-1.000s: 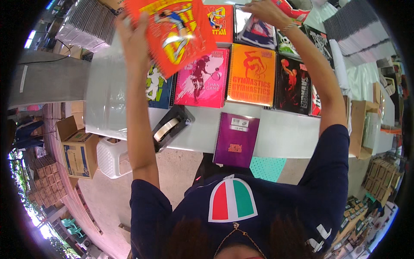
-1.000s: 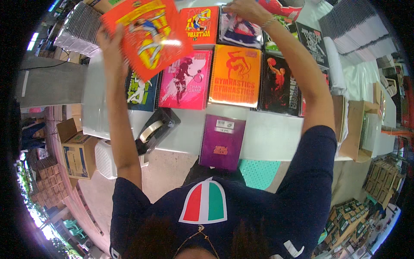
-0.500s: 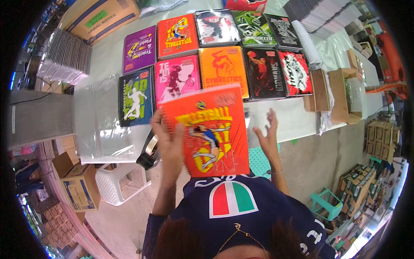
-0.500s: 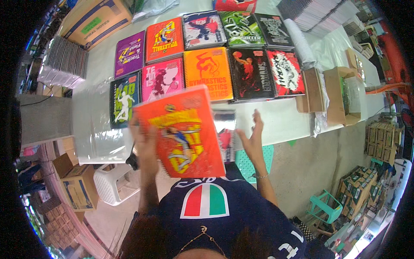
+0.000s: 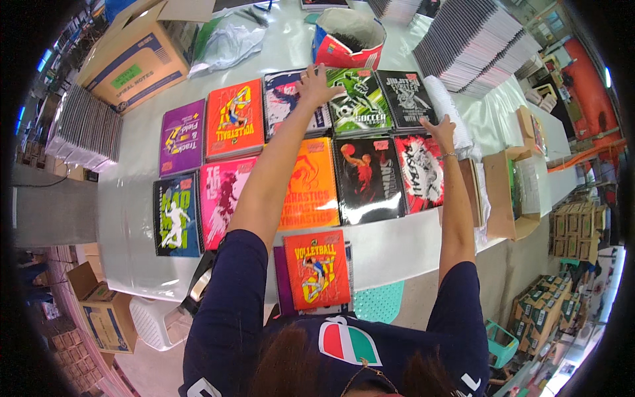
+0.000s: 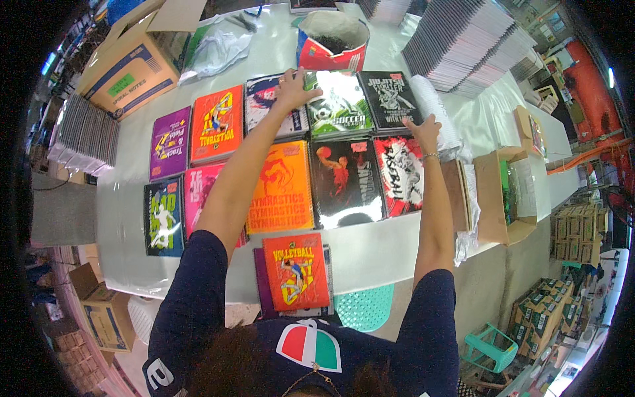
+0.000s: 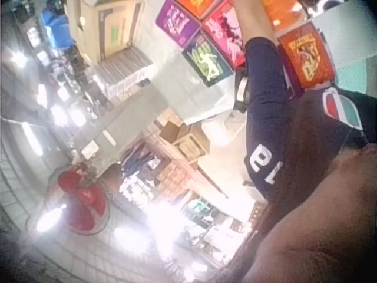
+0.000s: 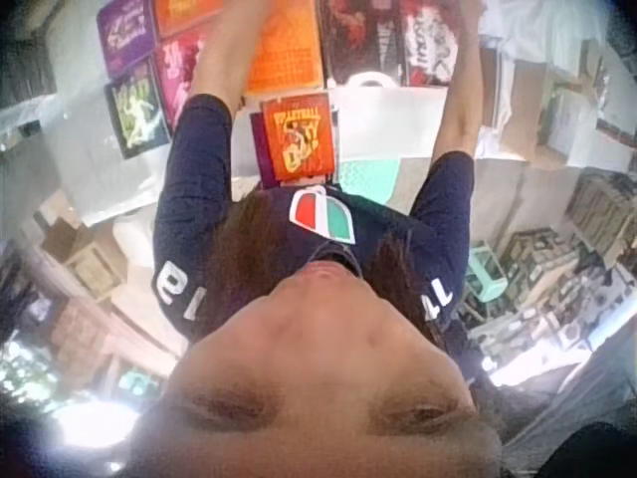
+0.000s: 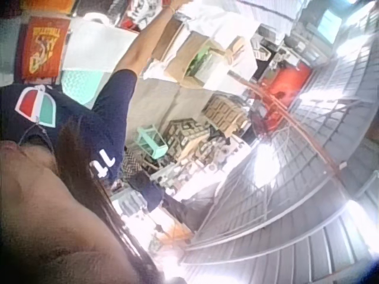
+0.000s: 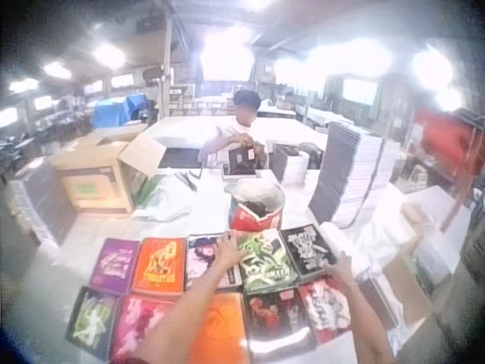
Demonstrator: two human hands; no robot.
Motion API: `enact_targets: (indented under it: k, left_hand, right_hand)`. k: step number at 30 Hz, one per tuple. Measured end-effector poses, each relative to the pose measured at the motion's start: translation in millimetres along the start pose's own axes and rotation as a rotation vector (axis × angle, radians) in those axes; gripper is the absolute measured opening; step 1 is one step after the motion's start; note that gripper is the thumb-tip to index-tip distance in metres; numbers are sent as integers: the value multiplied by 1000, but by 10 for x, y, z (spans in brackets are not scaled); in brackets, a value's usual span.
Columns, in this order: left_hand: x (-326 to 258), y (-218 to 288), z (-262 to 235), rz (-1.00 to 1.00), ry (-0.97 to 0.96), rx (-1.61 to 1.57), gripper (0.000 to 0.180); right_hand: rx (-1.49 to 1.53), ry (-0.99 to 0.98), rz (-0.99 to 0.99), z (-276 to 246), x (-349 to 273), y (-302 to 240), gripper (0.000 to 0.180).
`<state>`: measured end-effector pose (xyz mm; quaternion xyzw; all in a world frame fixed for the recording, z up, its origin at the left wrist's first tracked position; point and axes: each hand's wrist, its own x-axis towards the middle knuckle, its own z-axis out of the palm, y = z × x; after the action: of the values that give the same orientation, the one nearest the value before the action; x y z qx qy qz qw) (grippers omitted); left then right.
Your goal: The person wraps stacks of notebooks in plastic film and secures them with adhesive tape, and sorts loose notebooks into a stack by hand.
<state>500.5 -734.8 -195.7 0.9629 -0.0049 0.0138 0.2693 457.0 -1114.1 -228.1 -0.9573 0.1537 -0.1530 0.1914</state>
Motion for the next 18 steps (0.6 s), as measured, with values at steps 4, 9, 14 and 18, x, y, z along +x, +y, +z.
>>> enact_targets:
  k: [4, 9, 14, 18]
  left_hand:
    - [397, -132, -152, -31, -174, 196, 105]
    - [639, -47, 40, 36, -13, 152, 91]
    - [379, -23, -102, 331, 303, -533, 53]
    - [-308, 391, -865, 254, 508, -849, 41]
  right_hand:
    - [297, -339, 114, -67, 186, 145, 67]
    - [179, 361, -137, -170, 229, 112, 42]
    - [655, 660, -307, -1086, -204, -734, 26]
    - [979, 595, -257, -2028, -1141, -1121, 30]
